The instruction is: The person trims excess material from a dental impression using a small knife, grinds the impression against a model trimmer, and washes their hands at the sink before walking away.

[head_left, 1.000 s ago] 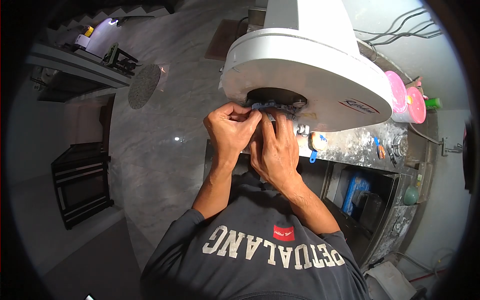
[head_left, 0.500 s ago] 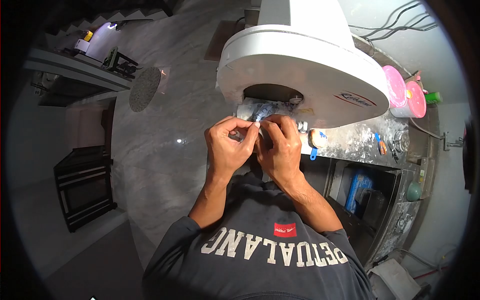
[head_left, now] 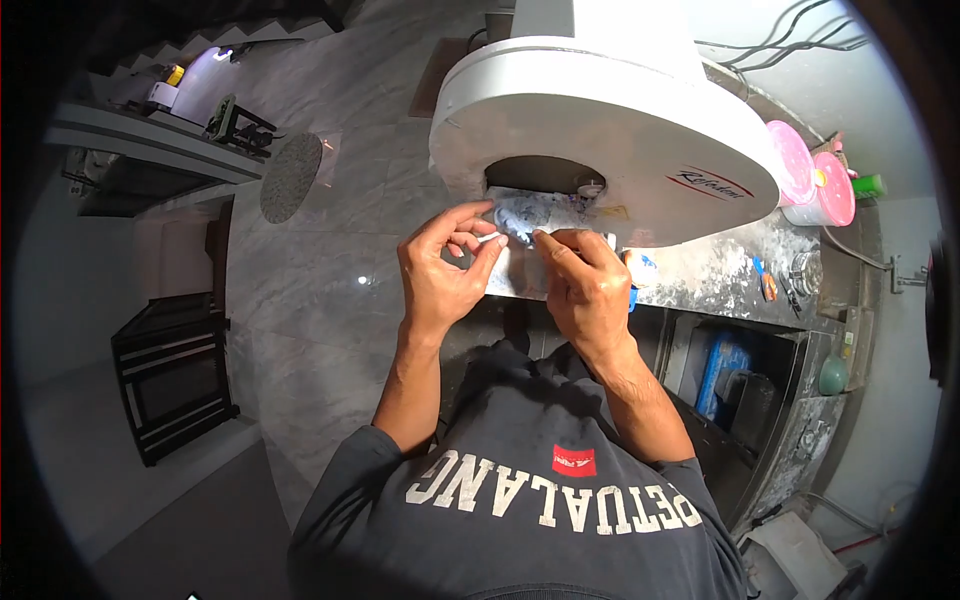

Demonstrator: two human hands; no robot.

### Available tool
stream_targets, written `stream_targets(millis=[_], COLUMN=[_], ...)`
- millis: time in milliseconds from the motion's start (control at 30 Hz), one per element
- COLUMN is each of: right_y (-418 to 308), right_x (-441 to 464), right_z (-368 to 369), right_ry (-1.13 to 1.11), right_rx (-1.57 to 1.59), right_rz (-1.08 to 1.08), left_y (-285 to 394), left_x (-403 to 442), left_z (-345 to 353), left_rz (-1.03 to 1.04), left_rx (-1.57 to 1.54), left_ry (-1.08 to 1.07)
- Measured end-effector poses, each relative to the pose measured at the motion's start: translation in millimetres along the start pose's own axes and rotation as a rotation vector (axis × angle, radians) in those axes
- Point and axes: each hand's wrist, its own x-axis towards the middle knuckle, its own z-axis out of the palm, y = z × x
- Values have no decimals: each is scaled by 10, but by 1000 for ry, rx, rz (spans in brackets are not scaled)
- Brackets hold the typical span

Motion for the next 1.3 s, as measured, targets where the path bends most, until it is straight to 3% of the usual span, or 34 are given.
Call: stream_targets(millis=[300,500,1300], right_y=[21,-116,-218], right_x=[27,42,224], right_z=[87,137,255], right_ry=[161,153,16], right_rx=[-83,-88,-236], right_rz=[-10,85,133], left_y=[28,-2,-48], left_x=[49,47,126], left_z=[12,66,183], left_rz=[116,161,156], left_rx=[183,217,246], left_ry=[17,83,189])
